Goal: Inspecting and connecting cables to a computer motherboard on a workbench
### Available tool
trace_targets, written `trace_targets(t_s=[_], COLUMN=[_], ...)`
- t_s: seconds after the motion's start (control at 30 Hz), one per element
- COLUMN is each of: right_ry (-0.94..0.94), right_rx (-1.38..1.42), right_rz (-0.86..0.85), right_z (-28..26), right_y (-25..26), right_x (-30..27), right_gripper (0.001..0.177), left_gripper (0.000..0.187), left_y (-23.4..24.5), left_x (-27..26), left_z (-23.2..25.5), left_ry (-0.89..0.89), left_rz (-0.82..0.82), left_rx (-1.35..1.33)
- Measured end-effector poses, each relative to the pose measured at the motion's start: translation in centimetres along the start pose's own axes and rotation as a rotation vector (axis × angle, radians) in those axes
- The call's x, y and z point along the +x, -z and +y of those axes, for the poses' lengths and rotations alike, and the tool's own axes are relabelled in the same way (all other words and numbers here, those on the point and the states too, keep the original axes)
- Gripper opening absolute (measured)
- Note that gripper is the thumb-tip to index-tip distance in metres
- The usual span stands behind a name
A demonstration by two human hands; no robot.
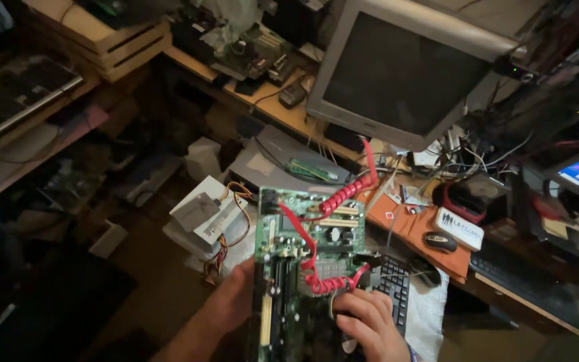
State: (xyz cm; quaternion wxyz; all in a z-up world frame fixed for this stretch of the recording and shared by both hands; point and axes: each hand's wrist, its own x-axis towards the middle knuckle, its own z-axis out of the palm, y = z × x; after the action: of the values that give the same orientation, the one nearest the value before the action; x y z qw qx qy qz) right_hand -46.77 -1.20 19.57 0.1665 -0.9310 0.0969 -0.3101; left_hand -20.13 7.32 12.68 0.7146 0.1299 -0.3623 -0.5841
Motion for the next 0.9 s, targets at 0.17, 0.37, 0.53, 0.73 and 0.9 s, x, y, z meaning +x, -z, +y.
trace_targets(t_s=[0.17,0.37,0.53,0.73,0.9], right_ry=[0.009,0.117,0.144,0.2,0.211], right_rx=[-0.111,-0.217,-0.237,-0.226,-0.295], right_rz=[0.042,0.039,0.013,-0.024,0.005], right_z=[0.0,1.1,2.2,3.5,5.5], right_y=[-0.3,-1.3,-2.6,-4.5,-6.8], right_x=[-0.5,-0.9,-2.1,-3.0,-4.6], right_gripper=[0.061,0.055,0.06,0.057,0.059], left_gripper=[0.072,0.054,0.032,0.029,0.027], left_y=[-4.7,-7.9,-7.6,-6.5,-9.1], left_x=[1.3,2.7,3.2,3.5,4.2], left_z=[3.8,4.9,4.3,4.1,5.8], left_ry=[0.073,0.224,0.24,0.17,0.318], left_rz=[0.132,0.493,0.657,0.606,0.709], left_rx=[0.074,0.249,0.312,0.606,0.96])
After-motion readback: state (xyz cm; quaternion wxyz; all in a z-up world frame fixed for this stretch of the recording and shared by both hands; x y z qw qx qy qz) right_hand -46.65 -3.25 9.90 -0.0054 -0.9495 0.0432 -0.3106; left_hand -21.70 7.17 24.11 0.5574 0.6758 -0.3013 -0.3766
